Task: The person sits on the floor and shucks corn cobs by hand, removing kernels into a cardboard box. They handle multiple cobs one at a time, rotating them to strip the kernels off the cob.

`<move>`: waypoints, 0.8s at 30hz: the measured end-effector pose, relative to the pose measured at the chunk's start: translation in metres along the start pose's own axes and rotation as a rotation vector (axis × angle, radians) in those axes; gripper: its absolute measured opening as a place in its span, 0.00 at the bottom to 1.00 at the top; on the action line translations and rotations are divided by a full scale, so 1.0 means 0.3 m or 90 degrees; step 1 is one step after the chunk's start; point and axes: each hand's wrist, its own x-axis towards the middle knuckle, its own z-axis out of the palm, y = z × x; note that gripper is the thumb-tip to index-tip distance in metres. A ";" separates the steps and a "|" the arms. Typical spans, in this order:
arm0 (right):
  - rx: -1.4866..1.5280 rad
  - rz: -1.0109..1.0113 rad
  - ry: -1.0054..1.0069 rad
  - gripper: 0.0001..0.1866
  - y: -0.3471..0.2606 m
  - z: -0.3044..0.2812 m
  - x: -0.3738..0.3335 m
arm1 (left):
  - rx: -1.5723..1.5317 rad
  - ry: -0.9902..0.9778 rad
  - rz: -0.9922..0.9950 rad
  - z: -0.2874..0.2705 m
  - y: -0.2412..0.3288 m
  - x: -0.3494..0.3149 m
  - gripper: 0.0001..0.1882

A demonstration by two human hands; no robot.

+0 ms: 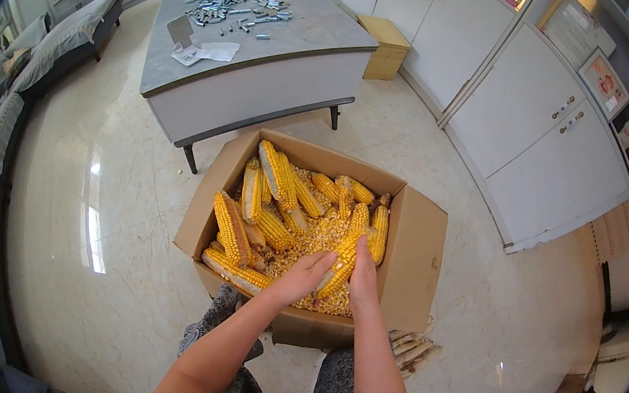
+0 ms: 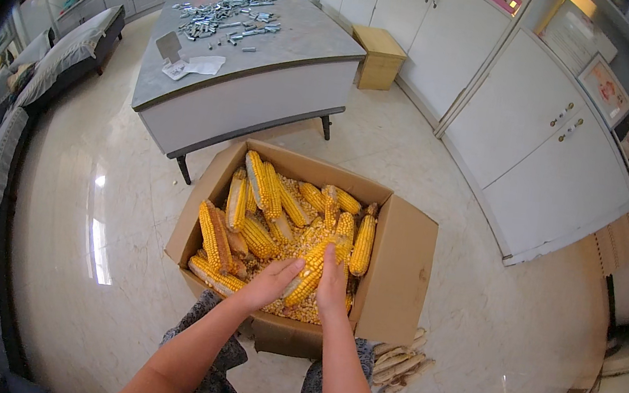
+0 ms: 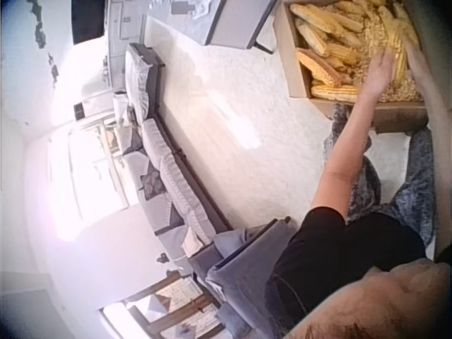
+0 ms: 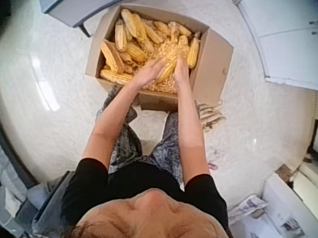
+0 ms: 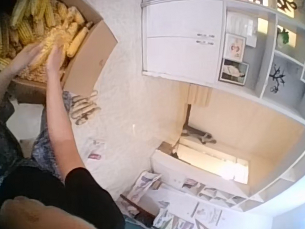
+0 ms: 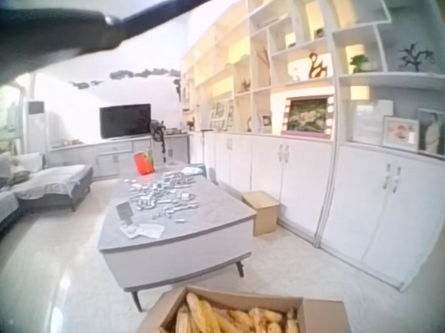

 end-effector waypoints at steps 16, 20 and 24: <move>0.064 0.034 -0.011 0.39 0.001 -0.020 0.004 | -0.066 -0.036 -0.043 0.010 0.023 0.003 0.29; -0.017 -0.007 0.023 0.42 0.015 -0.020 0.014 | -0.061 -0.028 -0.049 0.014 0.035 0.003 0.28; -0.149 -0.013 0.084 0.45 -0.012 0.012 -0.011 | 0.004 -0.012 -0.056 0.017 0.037 0.014 0.27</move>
